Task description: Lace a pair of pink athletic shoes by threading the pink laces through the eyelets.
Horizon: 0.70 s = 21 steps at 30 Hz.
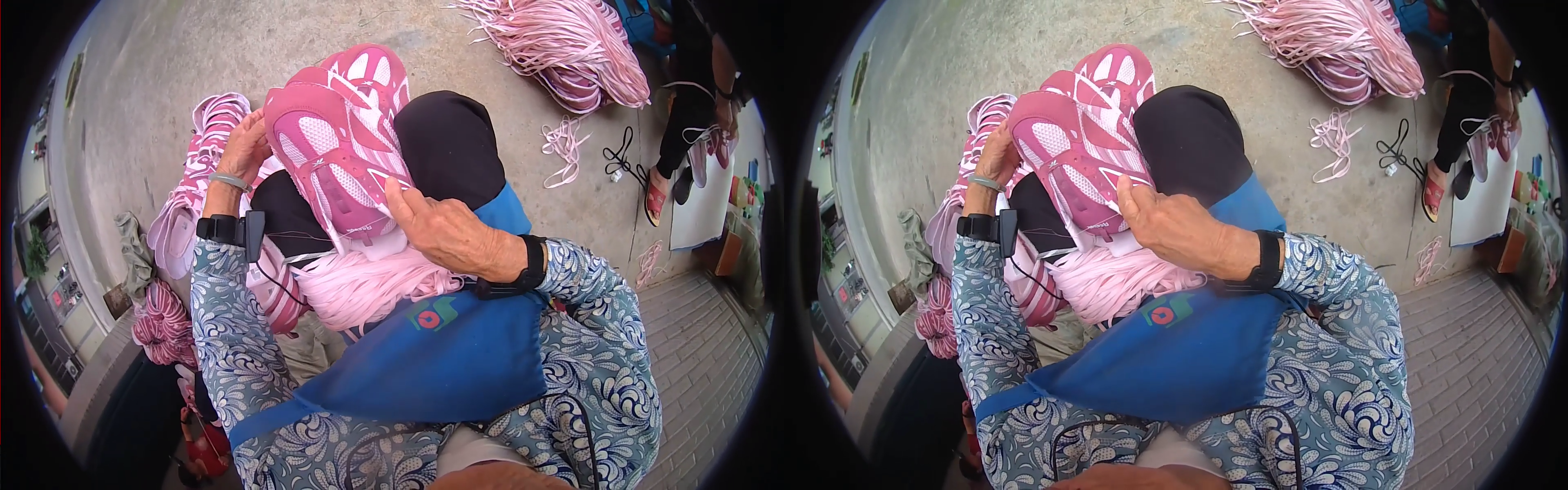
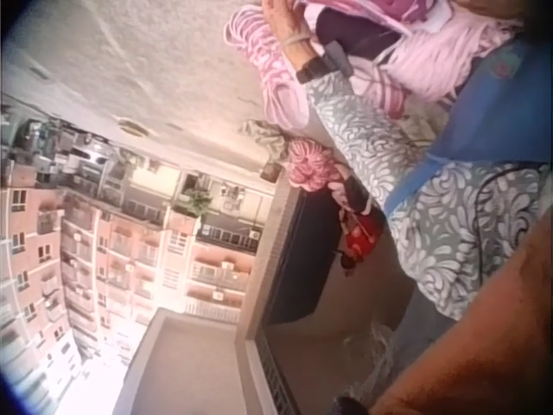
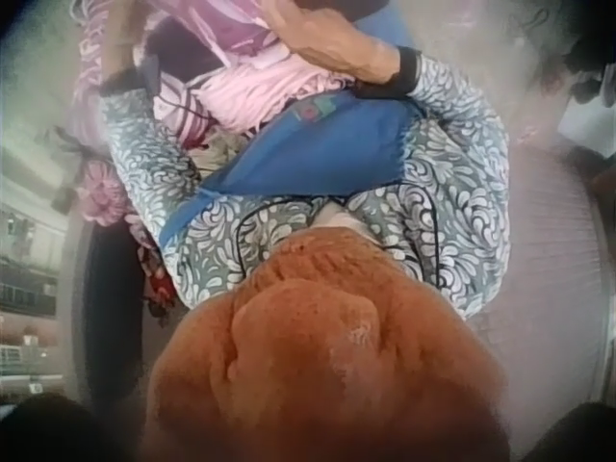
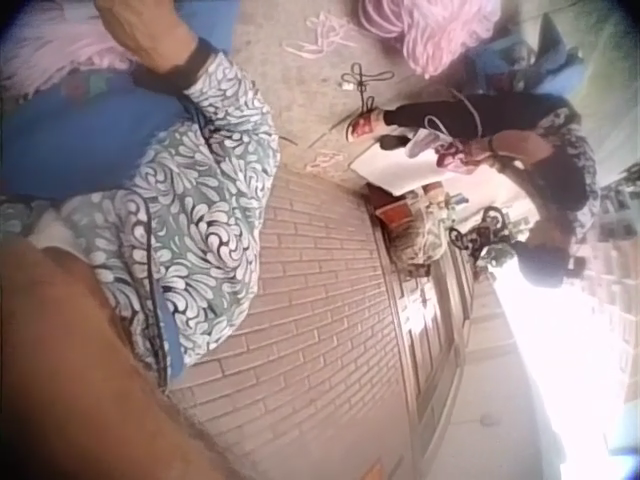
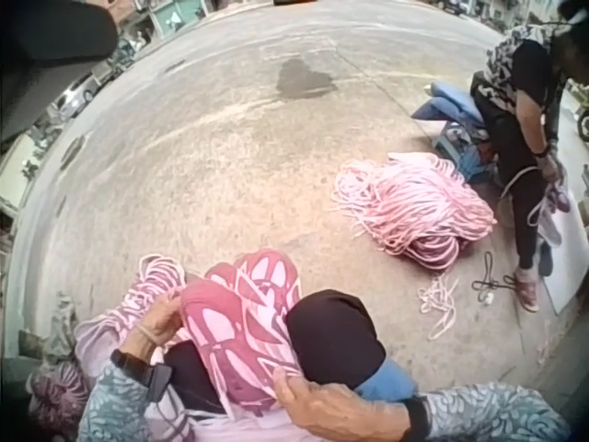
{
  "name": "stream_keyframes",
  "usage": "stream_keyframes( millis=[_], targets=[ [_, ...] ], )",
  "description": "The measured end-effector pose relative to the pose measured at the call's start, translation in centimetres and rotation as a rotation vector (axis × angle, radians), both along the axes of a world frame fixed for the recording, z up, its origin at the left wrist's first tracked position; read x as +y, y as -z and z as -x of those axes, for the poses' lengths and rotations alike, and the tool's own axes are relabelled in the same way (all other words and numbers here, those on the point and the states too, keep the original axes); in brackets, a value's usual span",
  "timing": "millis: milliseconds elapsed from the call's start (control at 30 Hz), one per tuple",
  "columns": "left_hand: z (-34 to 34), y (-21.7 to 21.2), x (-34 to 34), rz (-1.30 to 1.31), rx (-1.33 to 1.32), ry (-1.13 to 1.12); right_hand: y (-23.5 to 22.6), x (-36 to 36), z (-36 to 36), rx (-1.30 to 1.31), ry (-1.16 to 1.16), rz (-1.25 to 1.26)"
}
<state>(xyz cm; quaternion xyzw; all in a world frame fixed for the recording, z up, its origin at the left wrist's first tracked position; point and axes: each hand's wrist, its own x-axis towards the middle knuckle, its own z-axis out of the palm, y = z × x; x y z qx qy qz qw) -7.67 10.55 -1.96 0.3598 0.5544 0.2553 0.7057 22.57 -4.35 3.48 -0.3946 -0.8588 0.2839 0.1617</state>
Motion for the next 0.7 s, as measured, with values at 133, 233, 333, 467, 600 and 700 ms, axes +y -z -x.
stream_keyframes(
  millis=[133, 233, 333, 467, 600, 700],
  targets=[
    [-0.2, 1.5, 0.6, 0.195, 0.111, 0.138, -0.3, 0.6, -0.1, -0.034, 0.003, -0.004],
    [-0.9, 1.5, 0.4, 0.191, 0.025, 0.073, -1.9, 3.9, -0.8, 0.171, -0.065, 0.210],
    [-1.0, 1.3, -0.1, 0.128, -0.105, 0.075, -1.1, 9.7, -2.7, 0.023, 0.279, 0.137],
    [-0.9, 2.7, 0.8, 0.161, -0.291, 0.004, 8.9, 18.1, -4.8, -0.330, 0.067, 0.505],
    [0.2, 2.8, -0.6, 0.099, -0.321, -0.026, 9.9, 18.1, -3.2, 0.162, 0.029, 1.173],
    [-0.1, 1.9, -0.6, 0.053, -0.304, -0.033, 9.8, 19.0, -2.8, 0.208, -0.003, 1.242]
  ],
)
